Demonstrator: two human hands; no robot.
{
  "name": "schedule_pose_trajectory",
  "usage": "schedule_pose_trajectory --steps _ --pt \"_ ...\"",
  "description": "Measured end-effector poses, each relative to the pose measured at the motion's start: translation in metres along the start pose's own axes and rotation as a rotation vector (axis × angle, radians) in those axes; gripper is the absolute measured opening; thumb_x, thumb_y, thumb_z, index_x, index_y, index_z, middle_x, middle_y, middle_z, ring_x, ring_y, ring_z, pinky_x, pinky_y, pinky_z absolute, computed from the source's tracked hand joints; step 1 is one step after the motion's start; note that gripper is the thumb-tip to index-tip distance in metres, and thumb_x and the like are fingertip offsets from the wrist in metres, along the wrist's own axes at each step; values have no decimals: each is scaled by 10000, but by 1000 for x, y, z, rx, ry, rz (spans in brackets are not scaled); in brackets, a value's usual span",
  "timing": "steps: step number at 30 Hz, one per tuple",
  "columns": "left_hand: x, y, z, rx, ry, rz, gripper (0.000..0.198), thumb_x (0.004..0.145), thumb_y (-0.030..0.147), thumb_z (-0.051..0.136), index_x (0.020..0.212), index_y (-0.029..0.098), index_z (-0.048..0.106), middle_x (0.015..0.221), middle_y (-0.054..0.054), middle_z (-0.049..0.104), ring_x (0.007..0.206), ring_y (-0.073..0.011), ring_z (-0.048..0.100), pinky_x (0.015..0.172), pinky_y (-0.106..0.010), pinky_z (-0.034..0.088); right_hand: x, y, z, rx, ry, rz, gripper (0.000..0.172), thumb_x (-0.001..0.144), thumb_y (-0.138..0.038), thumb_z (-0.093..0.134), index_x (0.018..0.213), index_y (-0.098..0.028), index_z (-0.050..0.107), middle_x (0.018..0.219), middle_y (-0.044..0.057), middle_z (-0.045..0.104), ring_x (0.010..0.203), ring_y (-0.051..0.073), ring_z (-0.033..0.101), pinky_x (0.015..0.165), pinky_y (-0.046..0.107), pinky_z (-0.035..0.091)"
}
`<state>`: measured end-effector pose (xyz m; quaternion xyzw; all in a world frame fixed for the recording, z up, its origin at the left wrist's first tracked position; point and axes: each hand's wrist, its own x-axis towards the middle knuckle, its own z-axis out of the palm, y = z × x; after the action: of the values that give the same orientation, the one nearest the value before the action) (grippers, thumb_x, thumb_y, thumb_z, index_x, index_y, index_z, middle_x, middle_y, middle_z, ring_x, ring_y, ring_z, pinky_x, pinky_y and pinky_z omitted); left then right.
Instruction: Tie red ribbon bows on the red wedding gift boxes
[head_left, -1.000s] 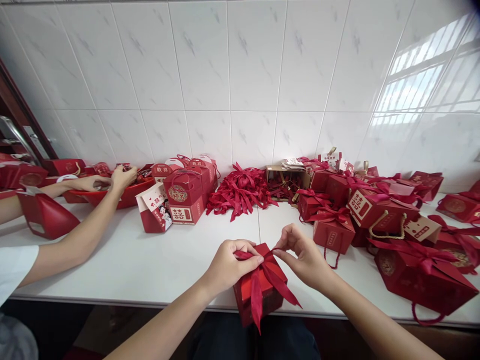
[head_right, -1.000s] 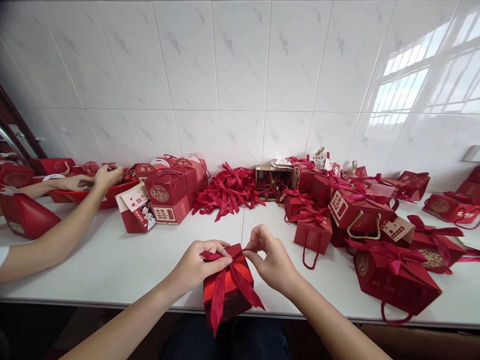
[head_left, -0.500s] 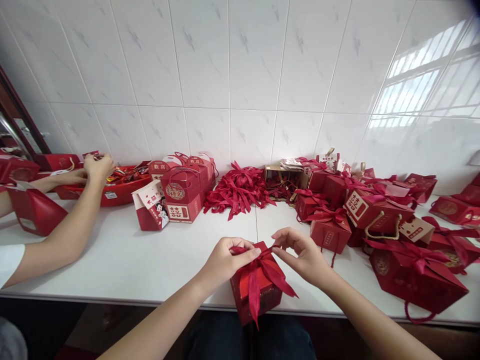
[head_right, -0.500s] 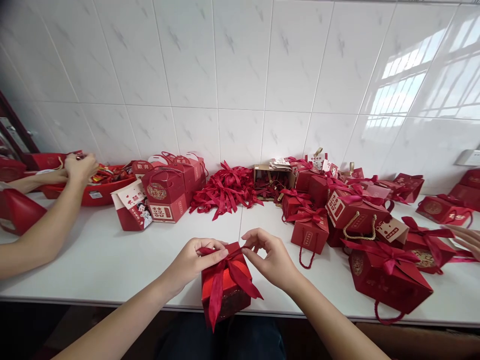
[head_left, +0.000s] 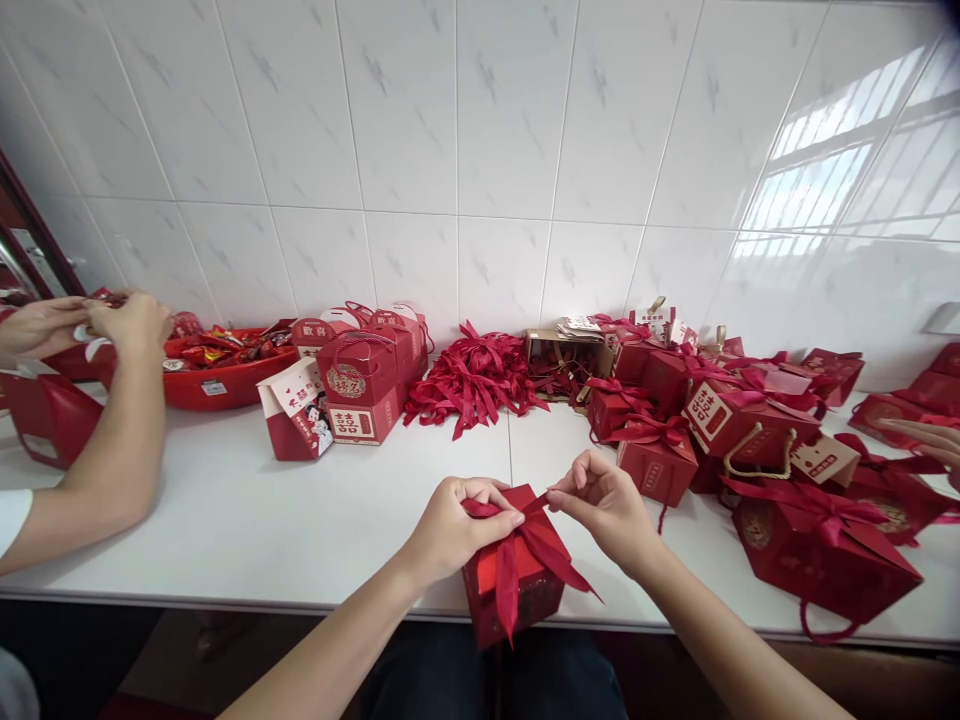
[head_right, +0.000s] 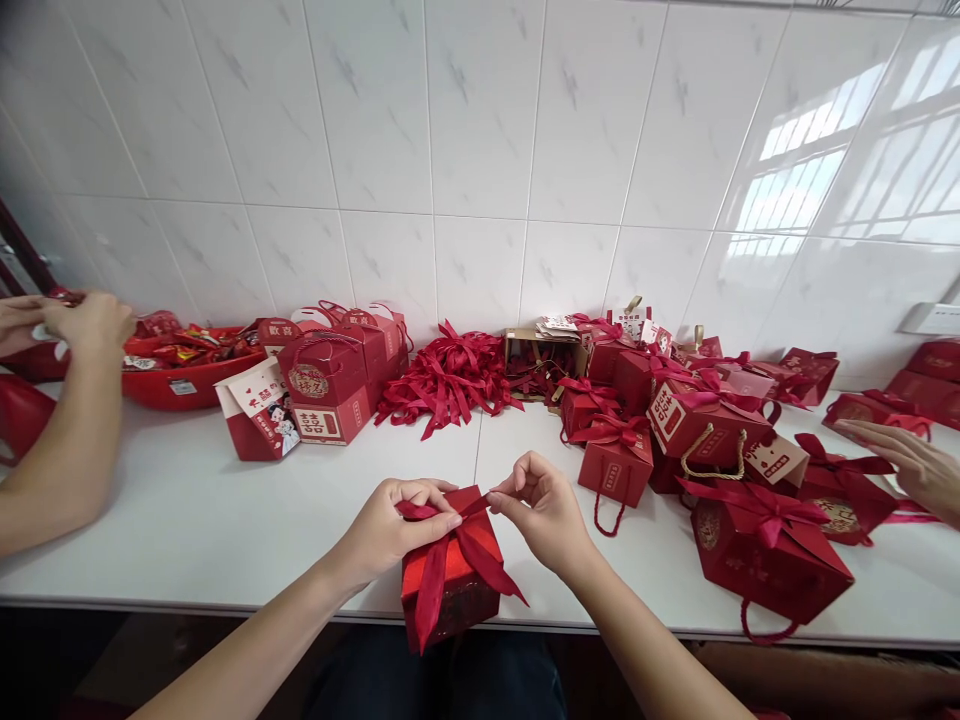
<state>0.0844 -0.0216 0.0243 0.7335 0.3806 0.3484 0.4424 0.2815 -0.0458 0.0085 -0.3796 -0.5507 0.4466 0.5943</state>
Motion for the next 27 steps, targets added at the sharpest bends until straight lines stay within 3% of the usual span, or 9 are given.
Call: schedule_pose_trajectory --steps 5,8,14,17,20,22,23,25,27 --pt "-2 -2 -1 31 9 0 172 708 331 680 641 173 681 789 -58 711 1052 -258 596 864 -319 434 -2 -1 1 -43 3 2 359 687 -283 757 670 -212 406 646 -18 659 662 135 602 672 284 456" --pt "-3 -3 -2 34 11 10 173 707 310 675 594 184 638 727 -51 704 1124 -257 561 913 -328 414 -3 -2 2 -54 12 9 393 687 -283 753 642 -217 368 620 -18 651 631 136 590 655 288 445" --pt "-2 -3 3 75 56 56 286 711 316 654 502 202 495 660 -31 666 1107 -265 574 899 -330 416 -5 -2 4 -90 103 -61 403 693 -299 746 637 -222 354 594 -21 630 619 143 584 646 291 441" --pt "-1 -2 6 87 47 59 259 709 313 649 517 202 515 672 -37 674 1106 -275 572 903 -339 413 -10 1 3 -101 115 -59 412 703 -333 744 637 -223 352 597 -20 612 624 146 583 651 297 449" --pt "1 -3 6 82 22 60 196 723 315 643 575 197 592 734 -54 696 1129 -276 553 920 -352 405 -15 1 -4 -117 51 -63 326 762 -362 696 700 -225 407 675 -9 608 687 153 597 682 302 468" --pt "4 -4 5 77 -4 82 159 729 304 645 620 188 637 818 -67 702 1116 -270 557 929 -350 400 -16 -1 -12 -154 -74 -79 268 769 -385 688 889 -236 500 904 37 630 886 179 609 794 329 480" --pt "6 -5 5 67 -22 94 145 729 296 647 640 181 649 875 -73 698 1089 -262 571 925 -344 405 -16 -3 -17 -193 -171 -77 423 725 -394 729 1055 -255 503 1089 69 599 1039 202 572 884 355 460" --pt "11 -4 6 30 -67 121 127 727 282 655 676 167 643 959 -80 678 996 -235 608 890 -325 431 -16 -6 -24 -309 -400 -37 938 584 -377 830 1363 -302 313 1410 107 384 1300 252 376 1051 416 335" --pt "14 -2 7 -12 -102 147 126 731 277 657 726 165 599 938 -67 664 887 -198 625 816 -303 468 -17 -5 -27 -410 -574 14 1196 516 -330 863 1459 -308 127 1514 113 209 1385 278 221 1109 444 230"
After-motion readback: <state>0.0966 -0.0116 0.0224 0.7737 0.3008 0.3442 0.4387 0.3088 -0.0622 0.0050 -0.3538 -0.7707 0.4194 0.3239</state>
